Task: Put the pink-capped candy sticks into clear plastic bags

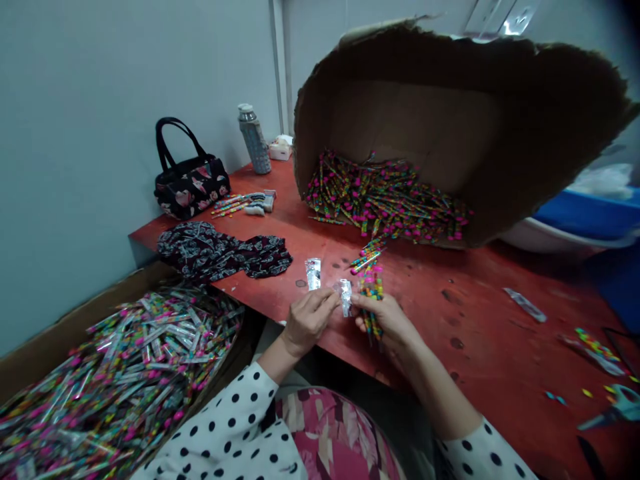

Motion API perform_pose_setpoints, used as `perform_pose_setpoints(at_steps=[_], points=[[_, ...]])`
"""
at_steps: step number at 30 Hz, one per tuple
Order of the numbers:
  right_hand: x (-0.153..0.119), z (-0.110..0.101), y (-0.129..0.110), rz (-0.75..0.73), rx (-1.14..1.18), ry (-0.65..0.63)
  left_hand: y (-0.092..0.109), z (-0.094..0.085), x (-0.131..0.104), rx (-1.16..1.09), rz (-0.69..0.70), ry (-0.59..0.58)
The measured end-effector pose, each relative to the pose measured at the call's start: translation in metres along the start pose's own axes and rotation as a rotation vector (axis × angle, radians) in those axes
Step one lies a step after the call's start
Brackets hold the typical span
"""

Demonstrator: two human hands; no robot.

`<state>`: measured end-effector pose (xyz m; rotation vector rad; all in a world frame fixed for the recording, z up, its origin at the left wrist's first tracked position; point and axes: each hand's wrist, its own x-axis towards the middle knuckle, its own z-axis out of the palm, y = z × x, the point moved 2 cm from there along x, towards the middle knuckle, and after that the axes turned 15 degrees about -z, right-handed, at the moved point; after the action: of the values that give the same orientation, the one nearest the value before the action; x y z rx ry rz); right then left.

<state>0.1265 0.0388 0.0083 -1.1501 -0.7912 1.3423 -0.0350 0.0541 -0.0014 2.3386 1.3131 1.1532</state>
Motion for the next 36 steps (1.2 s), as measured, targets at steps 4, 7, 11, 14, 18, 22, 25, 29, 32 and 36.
perform_pose_setpoints(at_steps=[4,7,11,14,18,22,25,29,32,36], points=[[0.000,0.002,0.008,0.011,0.086,0.037,0.009,-0.001,-0.003,-0.092,0.095,-0.066],[0.009,0.002,0.010,-0.048,0.058,0.084,0.018,-0.002,-0.006,-0.134,0.096,-0.135],[0.015,0.000,0.004,-0.090,-0.002,0.093,0.021,-0.009,-0.002,-0.334,-0.210,-0.131],[0.015,-0.001,-0.006,-0.144,-0.020,0.094,0.016,-0.009,0.003,-0.662,-0.663,-0.188],[0.014,0.003,-0.014,-0.193,-0.034,0.096,0.019,0.008,0.004,-1.087,-0.995,-0.518],[0.015,0.005,-0.012,-0.211,-0.033,0.168,0.026,0.021,0.001,-1.227,-1.142,-0.572],[0.012,0.002,-0.010,-0.234,-0.062,0.141,0.026,0.022,0.001,-1.276,-1.236,-0.472],[-0.008,-0.007,-0.009,-0.206,-0.158,-0.014,0.018,0.018,0.005,-1.347,-1.329,-0.286],[-0.032,-0.013,-0.007,-0.171,-0.287,-0.040,0.012,0.019,0.008,-1.409,-1.399,-0.197],[-0.057,-0.011,0.003,-0.181,-0.453,-0.045,0.014,0.021,0.011,-1.497,-1.418,-0.127]])
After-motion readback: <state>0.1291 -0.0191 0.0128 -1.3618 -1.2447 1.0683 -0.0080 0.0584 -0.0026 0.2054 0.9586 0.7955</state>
